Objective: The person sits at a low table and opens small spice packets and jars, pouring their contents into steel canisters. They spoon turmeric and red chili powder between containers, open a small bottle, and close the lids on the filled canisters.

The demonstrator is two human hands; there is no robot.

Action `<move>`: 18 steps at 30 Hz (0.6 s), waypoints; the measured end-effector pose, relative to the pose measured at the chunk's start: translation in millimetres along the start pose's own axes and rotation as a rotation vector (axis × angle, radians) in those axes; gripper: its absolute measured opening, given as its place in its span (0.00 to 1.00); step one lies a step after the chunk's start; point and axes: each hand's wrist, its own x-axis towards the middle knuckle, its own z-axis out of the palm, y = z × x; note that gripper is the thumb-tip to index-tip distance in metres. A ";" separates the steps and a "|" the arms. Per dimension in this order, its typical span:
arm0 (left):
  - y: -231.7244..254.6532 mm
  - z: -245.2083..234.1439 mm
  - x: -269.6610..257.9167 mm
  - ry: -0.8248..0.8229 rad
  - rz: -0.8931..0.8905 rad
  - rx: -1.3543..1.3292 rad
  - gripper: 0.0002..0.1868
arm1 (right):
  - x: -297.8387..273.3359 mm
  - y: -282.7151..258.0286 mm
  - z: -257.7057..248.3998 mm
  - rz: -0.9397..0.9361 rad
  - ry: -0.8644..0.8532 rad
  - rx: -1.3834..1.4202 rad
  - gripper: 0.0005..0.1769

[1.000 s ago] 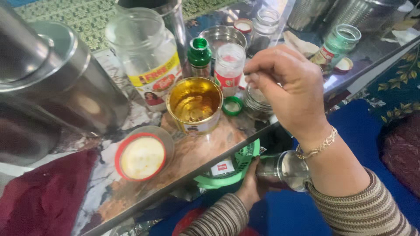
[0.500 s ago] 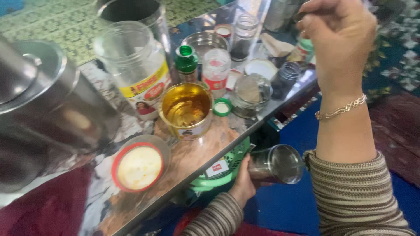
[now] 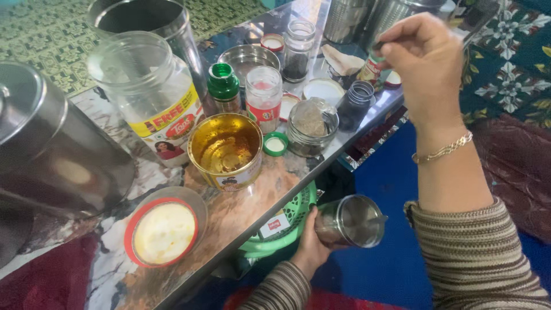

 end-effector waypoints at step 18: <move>1.6 15.9 17.4 0.072 -0.011 0.091 0.39 | -20.1 -17.7 9.3 0.019 -0.171 -0.246 0.07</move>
